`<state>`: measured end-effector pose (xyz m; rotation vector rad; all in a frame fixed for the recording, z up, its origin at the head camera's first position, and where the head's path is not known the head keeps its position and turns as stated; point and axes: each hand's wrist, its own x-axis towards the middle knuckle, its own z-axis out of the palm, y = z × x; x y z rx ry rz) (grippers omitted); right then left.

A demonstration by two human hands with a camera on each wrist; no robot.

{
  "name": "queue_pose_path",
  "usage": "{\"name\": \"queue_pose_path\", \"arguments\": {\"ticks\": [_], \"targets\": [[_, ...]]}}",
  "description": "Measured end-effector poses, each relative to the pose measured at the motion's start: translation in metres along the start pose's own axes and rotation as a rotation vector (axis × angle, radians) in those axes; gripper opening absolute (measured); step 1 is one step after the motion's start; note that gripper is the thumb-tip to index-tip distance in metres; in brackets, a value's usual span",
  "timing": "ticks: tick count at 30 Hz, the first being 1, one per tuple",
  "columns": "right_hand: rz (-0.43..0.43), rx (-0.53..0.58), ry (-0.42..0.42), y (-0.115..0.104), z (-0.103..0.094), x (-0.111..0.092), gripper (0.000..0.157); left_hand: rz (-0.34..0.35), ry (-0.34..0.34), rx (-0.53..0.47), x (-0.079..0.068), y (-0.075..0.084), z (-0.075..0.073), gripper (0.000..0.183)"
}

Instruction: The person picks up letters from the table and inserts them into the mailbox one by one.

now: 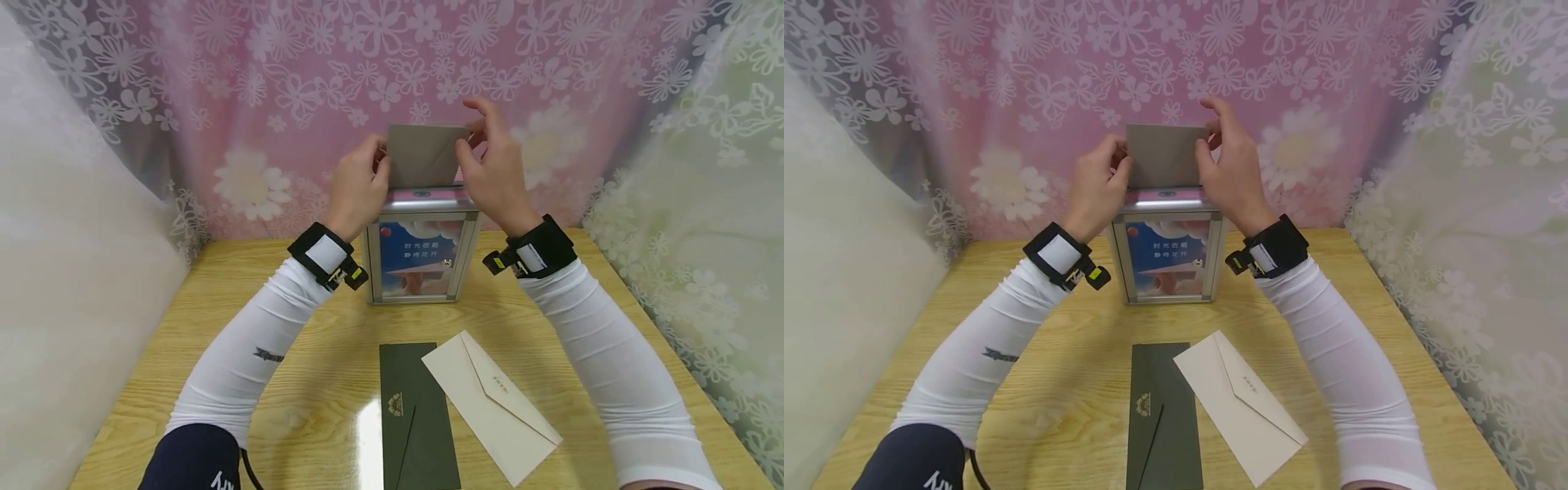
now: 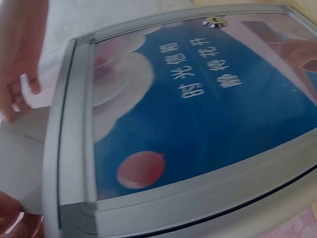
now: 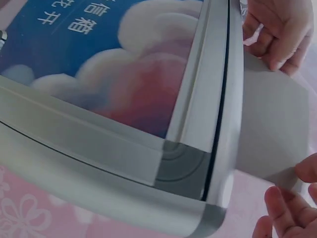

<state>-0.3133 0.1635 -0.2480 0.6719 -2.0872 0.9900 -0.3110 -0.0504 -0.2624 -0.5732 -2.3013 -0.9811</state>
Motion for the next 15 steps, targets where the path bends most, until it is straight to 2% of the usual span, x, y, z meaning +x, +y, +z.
{"name": "queue_pose_path", "arguments": {"ticks": [3, 6, 15], "targets": [[-0.04, -0.011, 0.005, -0.003, 0.0, 0.002, 0.027, 0.002, -0.011, 0.014, -0.004, -0.002, 0.003, 0.018], [-0.041, -0.038, -0.017, -0.003, 0.001, 0.0, 0.019, -0.004, -0.015, 0.023, -0.007, -0.004, 0.004, 0.017], [0.013, -0.065, -0.136, 0.006, 0.015, -0.013, 0.017, 0.003, 0.016, 0.025, -0.01, -0.007, 0.005, 0.018]]}}
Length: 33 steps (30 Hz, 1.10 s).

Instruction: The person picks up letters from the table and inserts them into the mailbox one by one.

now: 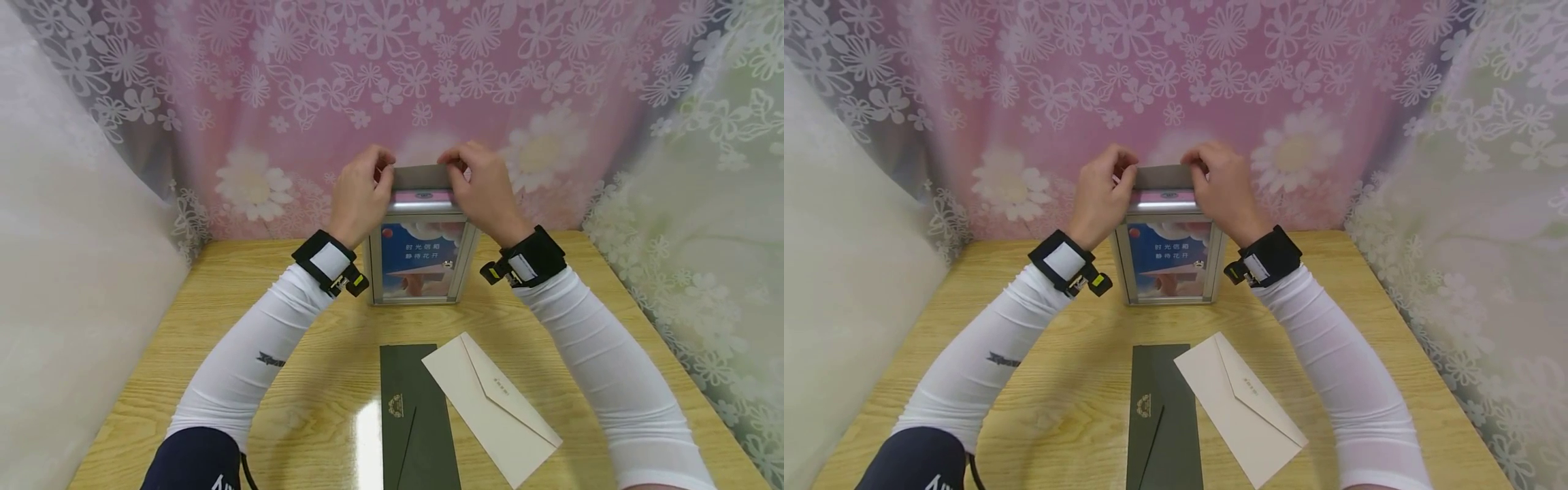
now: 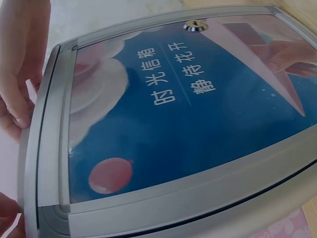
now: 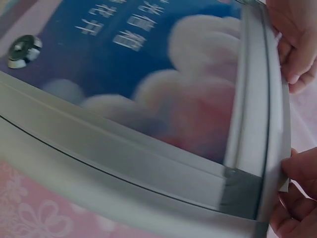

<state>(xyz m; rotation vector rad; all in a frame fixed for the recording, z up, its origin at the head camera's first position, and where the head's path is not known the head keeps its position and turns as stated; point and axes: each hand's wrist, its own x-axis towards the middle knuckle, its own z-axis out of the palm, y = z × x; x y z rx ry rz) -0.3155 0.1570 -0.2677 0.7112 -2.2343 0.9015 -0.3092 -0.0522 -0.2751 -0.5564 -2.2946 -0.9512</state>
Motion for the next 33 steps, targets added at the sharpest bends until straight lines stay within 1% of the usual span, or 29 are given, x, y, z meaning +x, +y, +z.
{"name": "queue_pose_path", "arguments": {"ticks": [4, 10, 15, 20, 23, 27, 31, 33], "targets": [[0.009, -0.012, -0.037, 0.002, 0.005, -0.006, 0.015, -0.003, -0.01, 0.03, -0.001, -0.001, 0.001, 0.016], [0.01, -0.05, -0.042, 0.004, 0.008, -0.011, 0.014, -0.021, -0.039, 0.079, -0.002, -0.002, 0.003, 0.015], [0.023, -0.061, -0.051, 0.005, 0.008, -0.011, 0.014, -0.014, -0.032, 0.091, -0.004, -0.003, 0.003, 0.015], [0.019, -0.063, -0.029, 0.007, 0.006, -0.014, 0.015, 0.014, -0.006, 0.095, -0.009, -0.005, 0.002, 0.013], [0.011, -0.064, -0.016, 0.008, 0.003, -0.018, 0.015, 0.033, 0.001, 0.085, -0.013, -0.007, 0.0, 0.013], [0.03, -0.049, -0.006, 0.01, -0.006, -0.026, 0.015, 0.056, 0.013, 0.049, -0.02, -0.012, -0.006, 0.013], [0.046, -0.027, 0.015, 0.015, -0.018, -0.037, 0.017, 0.066, 0.041, 0.035, -0.032, -0.021, -0.014, 0.01], [0.054, -0.027, 0.024, 0.019, -0.025, -0.044, 0.019, 0.053, 0.056, 0.026, -0.039, -0.027, -0.018, 0.009]]}}
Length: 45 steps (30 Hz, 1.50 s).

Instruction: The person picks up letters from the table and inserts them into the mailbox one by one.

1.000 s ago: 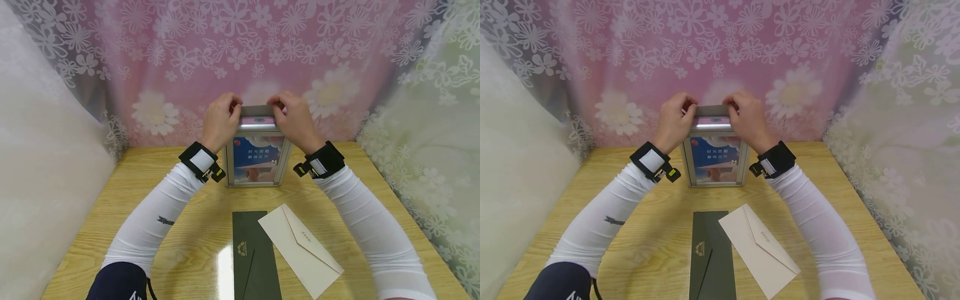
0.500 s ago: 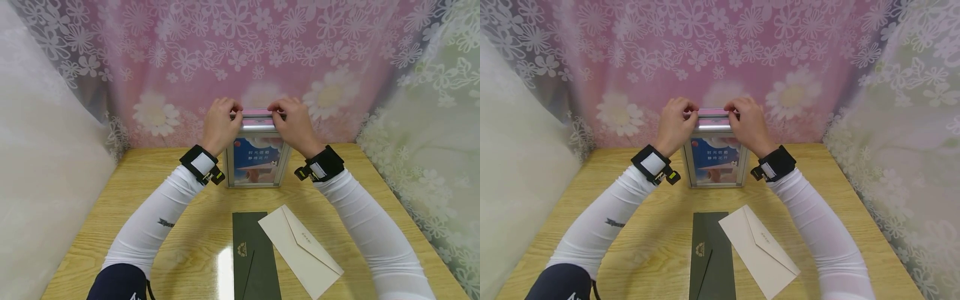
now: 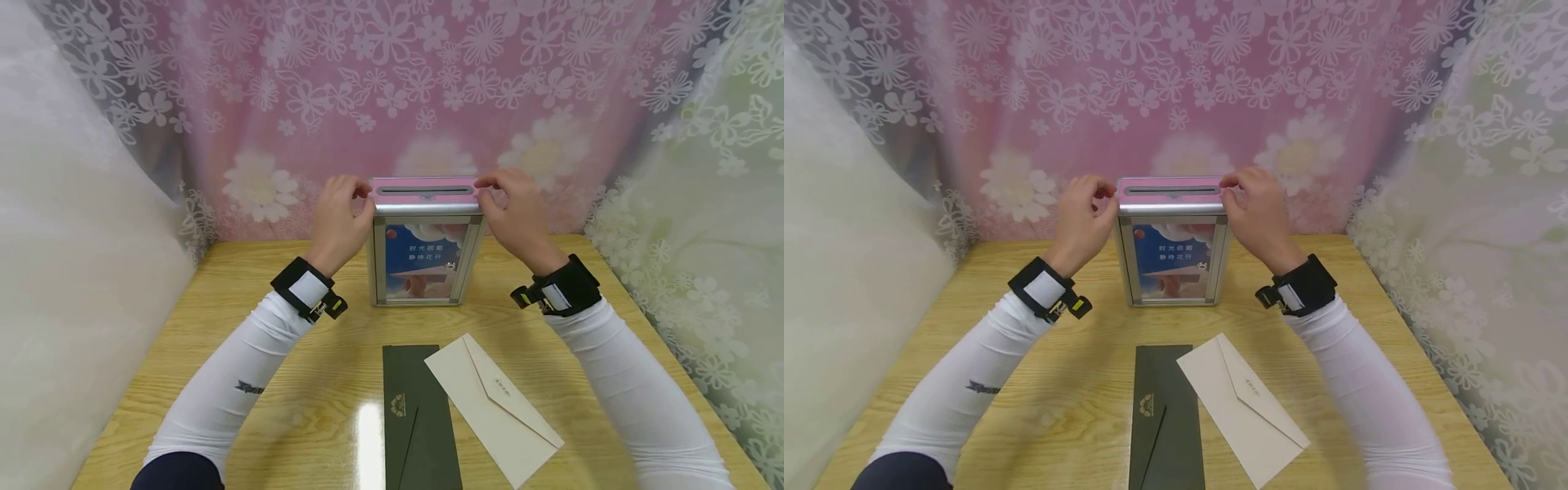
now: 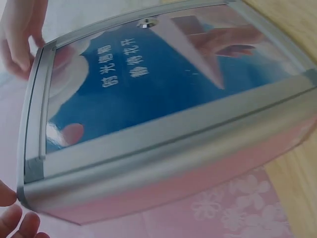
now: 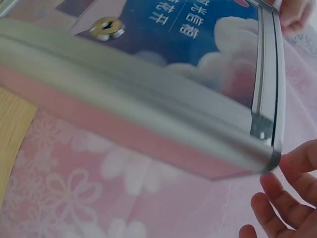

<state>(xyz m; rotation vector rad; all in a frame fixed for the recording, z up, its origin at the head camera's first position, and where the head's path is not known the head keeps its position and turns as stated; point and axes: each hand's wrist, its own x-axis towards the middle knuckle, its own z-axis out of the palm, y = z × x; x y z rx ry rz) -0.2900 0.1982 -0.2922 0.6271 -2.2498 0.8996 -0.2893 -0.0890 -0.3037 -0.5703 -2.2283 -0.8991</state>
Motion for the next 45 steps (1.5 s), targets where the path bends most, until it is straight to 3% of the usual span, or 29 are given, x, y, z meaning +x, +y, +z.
{"name": "queue_pose_path", "arguments": {"ticks": [6, 11, 16, 19, 24, 28, 33, 37, 45], "targets": [[0.077, -0.085, -0.025, 0.011, -0.02, -0.026, 0.026, -0.1, -0.02, -0.032, -0.031, -0.011, -0.009, 0.014], [0.138, -0.125, -0.131, 0.018, -0.029, -0.05, 0.034, -0.156, -0.128, 0.007, -0.064, -0.02, -0.012, 0.015], [0.141, -0.192, -0.243, 0.027, -0.026, -0.079, 0.036, -0.179, -0.346, 0.105, -0.092, -0.028, -0.009, 0.015], [0.137, -0.225, -0.303, 0.033, -0.021, -0.096, 0.036, -0.169, -0.498, 0.155, -0.108, -0.025, -0.001, 0.021], [0.171, -0.24, -0.45, 0.035, -0.015, -0.117, 0.046, -0.163, -0.774, 0.235, -0.132, -0.005, 0.016, 0.051], [0.18, -0.269, -0.562, 0.032, -0.013, -0.127, 0.055, -0.107, -0.918, 0.293, -0.153, 0.006, 0.032, 0.075], [0.188, -0.285, -0.626, 0.029, -0.009, -0.137, 0.059, 0.012, -1.001, 0.348, -0.179, 0.014, 0.049, 0.093], [0.197, -0.295, -0.654, 0.028, -0.007, -0.144, 0.058, 0.077, -0.987, 0.394, -0.192, 0.016, 0.057, 0.1], [0.232, -0.298, -0.691, 0.029, -0.005, -0.155, 0.058, 0.07, -0.947, 0.405, -0.192, 0.014, 0.066, 0.099]]}}
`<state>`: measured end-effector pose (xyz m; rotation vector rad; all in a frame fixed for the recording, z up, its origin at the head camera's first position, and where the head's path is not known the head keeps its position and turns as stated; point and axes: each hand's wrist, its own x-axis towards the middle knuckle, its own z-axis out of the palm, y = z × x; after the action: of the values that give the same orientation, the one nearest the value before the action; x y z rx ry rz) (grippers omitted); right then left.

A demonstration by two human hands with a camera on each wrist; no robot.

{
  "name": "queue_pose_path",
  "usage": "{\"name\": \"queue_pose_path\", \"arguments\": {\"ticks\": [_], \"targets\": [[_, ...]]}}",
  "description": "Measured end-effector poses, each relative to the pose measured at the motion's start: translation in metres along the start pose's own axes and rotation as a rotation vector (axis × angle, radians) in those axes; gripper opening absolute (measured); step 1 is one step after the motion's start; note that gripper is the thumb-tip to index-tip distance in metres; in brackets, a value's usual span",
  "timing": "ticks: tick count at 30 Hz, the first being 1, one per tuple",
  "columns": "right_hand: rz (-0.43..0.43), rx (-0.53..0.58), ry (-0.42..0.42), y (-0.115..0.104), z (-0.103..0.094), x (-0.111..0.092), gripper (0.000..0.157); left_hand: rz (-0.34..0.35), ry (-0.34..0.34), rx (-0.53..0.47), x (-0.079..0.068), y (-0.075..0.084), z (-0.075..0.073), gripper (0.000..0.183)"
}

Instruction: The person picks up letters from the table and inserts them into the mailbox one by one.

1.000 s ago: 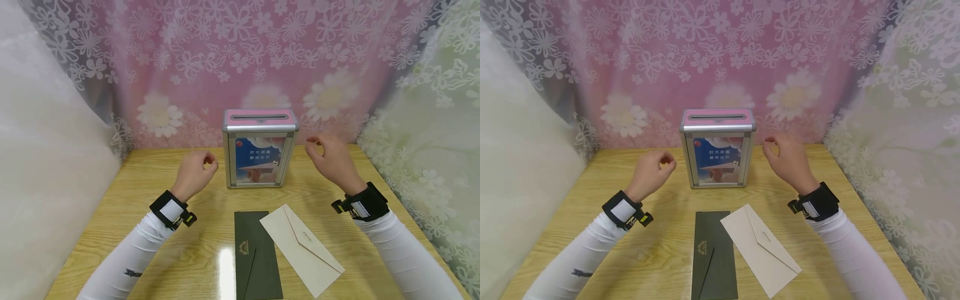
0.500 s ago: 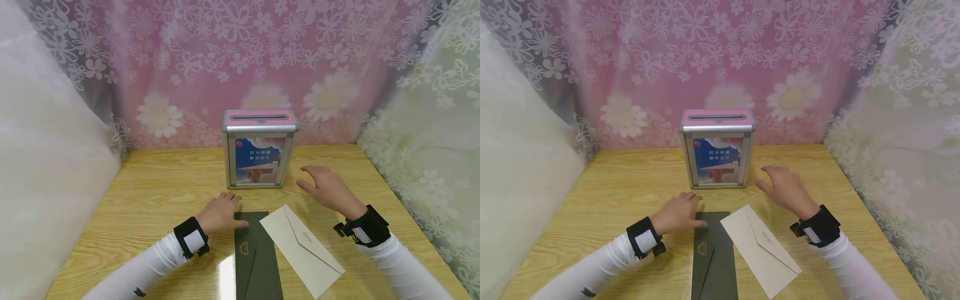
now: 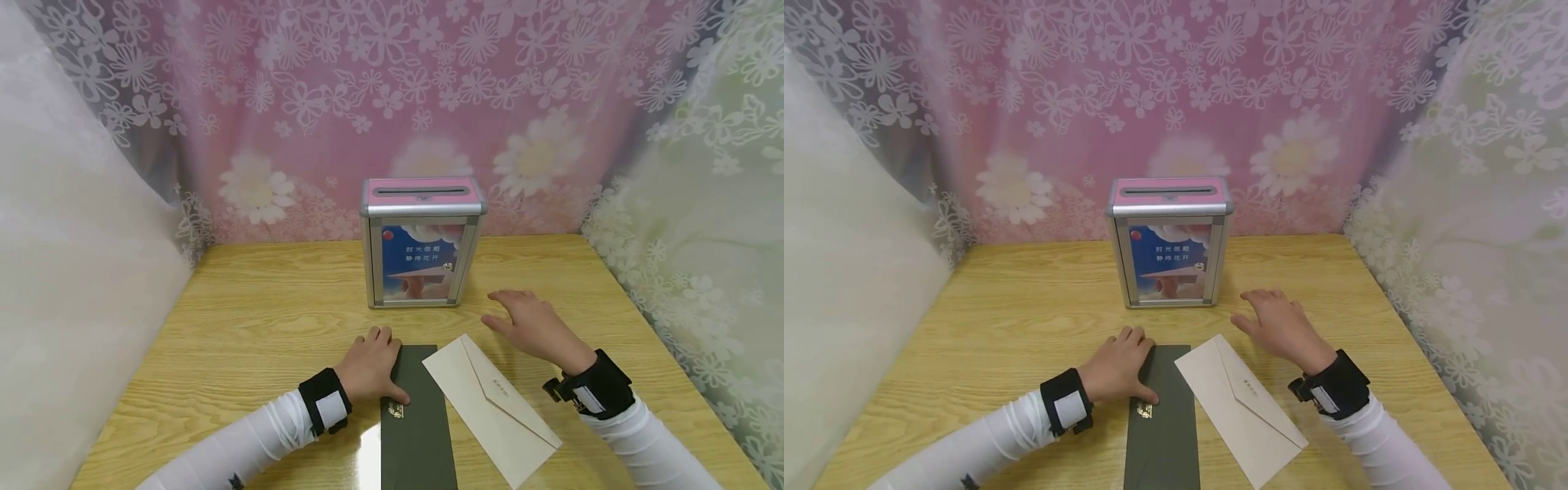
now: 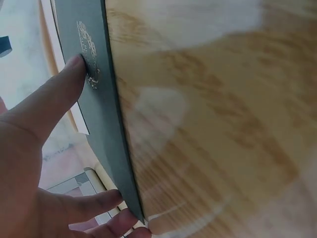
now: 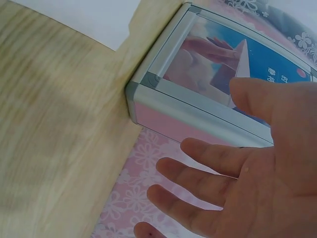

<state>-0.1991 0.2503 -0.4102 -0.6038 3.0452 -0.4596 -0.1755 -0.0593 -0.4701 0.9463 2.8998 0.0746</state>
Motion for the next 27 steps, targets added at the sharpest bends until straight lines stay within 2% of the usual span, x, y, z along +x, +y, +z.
{"name": "queue_pose_path", "arguments": {"ticks": [12, 17, 27], "targets": [[0.039, 0.045, -0.024, 0.0, 0.014, -0.005, 0.057, -0.041, 0.016, -0.108, 0.004, -0.006, 0.0, 0.103], [0.04, 0.04, -0.025, 0.002, 0.018, -0.006, 0.057, -0.053, 0.018, -0.174, 0.005, -0.01, -0.005, 0.092], [0.031, 0.025, -0.019, -0.001, 0.02, -0.005, 0.054, -0.099, -0.053, -0.323, 0.007, -0.028, -0.022, 0.069]]}}
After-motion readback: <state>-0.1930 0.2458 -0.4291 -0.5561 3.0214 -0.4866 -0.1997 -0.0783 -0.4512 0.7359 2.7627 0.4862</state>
